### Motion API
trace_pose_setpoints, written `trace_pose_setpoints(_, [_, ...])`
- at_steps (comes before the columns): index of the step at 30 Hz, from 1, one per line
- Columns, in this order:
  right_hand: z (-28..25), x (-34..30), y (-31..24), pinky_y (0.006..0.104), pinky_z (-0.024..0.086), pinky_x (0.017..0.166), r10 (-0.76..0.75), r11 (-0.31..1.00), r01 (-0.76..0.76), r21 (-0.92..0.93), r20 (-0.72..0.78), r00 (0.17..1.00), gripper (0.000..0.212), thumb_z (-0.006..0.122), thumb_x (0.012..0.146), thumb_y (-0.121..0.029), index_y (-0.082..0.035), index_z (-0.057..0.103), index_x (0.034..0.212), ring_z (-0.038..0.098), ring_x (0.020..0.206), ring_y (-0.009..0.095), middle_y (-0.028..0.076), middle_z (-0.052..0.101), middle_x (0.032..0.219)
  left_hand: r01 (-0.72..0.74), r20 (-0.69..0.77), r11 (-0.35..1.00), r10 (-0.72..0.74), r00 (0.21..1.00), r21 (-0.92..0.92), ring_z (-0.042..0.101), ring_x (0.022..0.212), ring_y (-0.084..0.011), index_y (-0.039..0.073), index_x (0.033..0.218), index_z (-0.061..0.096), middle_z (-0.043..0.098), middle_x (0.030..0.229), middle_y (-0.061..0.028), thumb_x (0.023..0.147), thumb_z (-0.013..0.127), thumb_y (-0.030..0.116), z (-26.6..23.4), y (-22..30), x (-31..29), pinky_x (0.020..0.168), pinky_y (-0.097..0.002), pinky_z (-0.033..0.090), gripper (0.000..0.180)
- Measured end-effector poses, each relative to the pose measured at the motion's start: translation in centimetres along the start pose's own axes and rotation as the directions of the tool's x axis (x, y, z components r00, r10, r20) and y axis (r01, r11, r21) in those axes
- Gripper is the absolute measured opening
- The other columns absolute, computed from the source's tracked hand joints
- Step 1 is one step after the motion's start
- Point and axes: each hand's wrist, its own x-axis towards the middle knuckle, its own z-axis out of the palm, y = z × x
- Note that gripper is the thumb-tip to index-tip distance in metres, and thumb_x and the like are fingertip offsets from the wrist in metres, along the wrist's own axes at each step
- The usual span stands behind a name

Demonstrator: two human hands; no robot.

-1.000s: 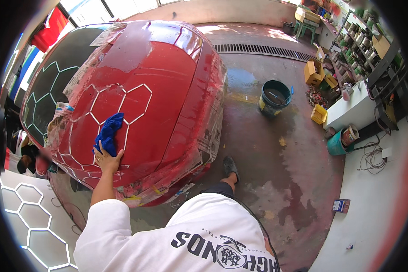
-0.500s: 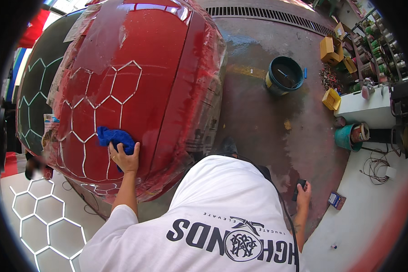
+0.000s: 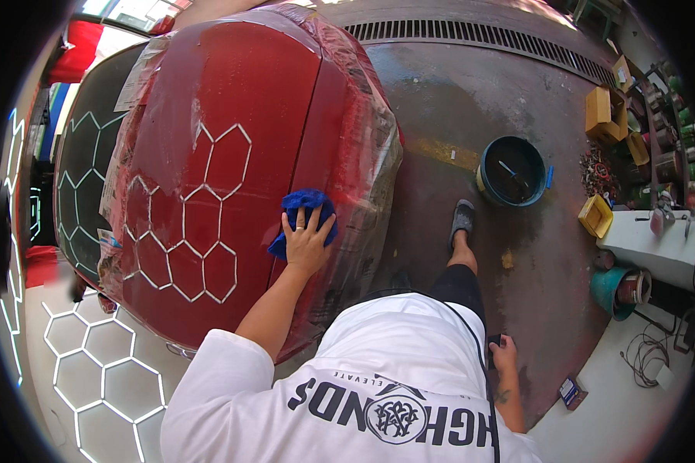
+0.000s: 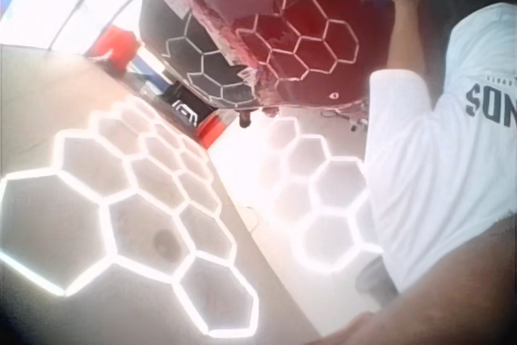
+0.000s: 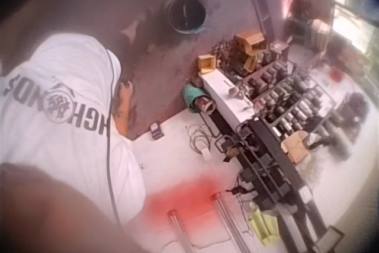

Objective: The person scrubs the hood of a red car with a black sanding block and wipes the surface with a blue microfiber cloth. They repeatedly dip the cloth into a bucket of water and continue cleaning the hood area.

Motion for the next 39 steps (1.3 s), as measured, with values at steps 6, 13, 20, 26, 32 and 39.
trace_pose_setpoints(6, [-7.0, 11.8, -10.7, 0.0368, 0.06, 0.091, 0.026, 1.0, -0.027, 0.009, 0.015, 1.0, 0.045, 0.08, 0.096, -0.008, -0.002, 0.069, 0.139, 0.073, 0.099, 0.019, 0.009, 0.076, 0.112, 0.086, -0.034, 0.993, -0.084, 0.996, 0.077, 0.037, 0.166, -0.0469, 0.026, 0.151, 0.07, 0.046, 0.178, -0.013, 0.086, 0.089, 0.029, 0.2, -1.7, 18.5, 0.132, -0.0771, 0.021, 0.068])
trace_pose_setpoints(13, [-13.8, 19.3, -22.4, 0.0351, 0.06, 0.088, -0.043, 0.994, 0.044, 0.096, -0.007, 0.999, 0.051, 0.077, 0.101, -0.008, -0.006, 0.064, 0.15, 0.071, 0.102, 0.017, 0.007, 0.074, 0.115, 0.144, -0.101, 0.987, -0.137, 0.986, 0.073, 0.041, 0.162, -0.0491, 0.02, 0.153, 0.067, 0.05, 0.172, -0.0183, 0.094, 0.083, 0.03, -0.8, -3.3, 34.8, 0.134, -0.0714, 0.026, 0.062])
trace_pose_setpoints(20, [-14.7, 20.4, -24.9, 0.0349, 0.061, 0.086, 0.012, 1.0, -0.013, 0.02, 0.037, 0.999, 0.051, 0.079, 0.099, -0.007, -0.005, 0.065, 0.148, 0.072, 0.099, 0.017, 0.008, 0.075, 0.114, 0.2, -0.124, 0.972, -0.185, 0.975, 0.124, 0.046, 0.157, -0.0457, 0.015, 0.135, 0.07, 0.061, 0.155, -0.0147, 0.096, 0.081, 0.033, -2.2, -7.0, 46.2, 0.131, -0.0739, 0.029, 0.044])
trace_pose_setpoints(26, [-16.9, 20.6, -18.4, 0.0369, 0.062, 0.085, 0.149, 0.987, -0.147, -0.059, 0.037, 0.988, 0.058, 0.085, 0.092, -0.01, -0.005, 0.065, 0.146, 0.073, 0.096, 0.019, 0.01, 0.075, 0.112, 0.139, -0.137, 0.977, -0.118, 0.984, 0.16, 0.052, 0.151, -0.0431, 0.011, 0.128, 0.072, 0.065, 0.144, -0.0139, 0.094, 0.083, 0.036, -2.4, -6.9, 47.3, 0.131, -0.0724, 0.03, 0.043])
trace_pose_setpoints(32, [-15.7, 20.7, -19.8, 0.0397, 0.062, 0.085, 0.01, 0.95, -0.053, -0.309, -0.139, 0.99, 0.074, 0.093, 0.081, -0.013, -0.004, 0.061, 0.147, 0.072, 0.091, 0.026, 0.012, 0.07, 0.112, -0.102, -0.18, 0.994, 0.096, 0.979, -0.029, 0.06, 0.132, -0.0394, 0.016, 0.104, 0.073, 0.067, 0.126, -0.0127, 0.079, 0.092, 0.032, -2.7, -4.9, 32.6, 0.123, -0.0607, 0.043, 0.035])
trace_pose_setpoints(39, [-13.2, 27.8, -24.0, 0.0448, 0.059, 0.091, -0.056, 0.989, 0.031, -0.145, -0.169, 0.984, 0.061, 0.087, 0.093, -0.019, -0.005, 0.058, 0.145, 0.072, 0.097, 0.031, 0.015, 0.069, 0.107, 0.424, -0.388, 0.906, -0.388, 0.836, 0.01, 0.072, 0.093, -0.0378, 0.012, 0.095, 0.072, 0.068, 0.102, -0.0124, 0.083, 0.094, 0.032, -7.3, -15.5, 29.1, 0.082, -0.0533, 0.059, 0.031])
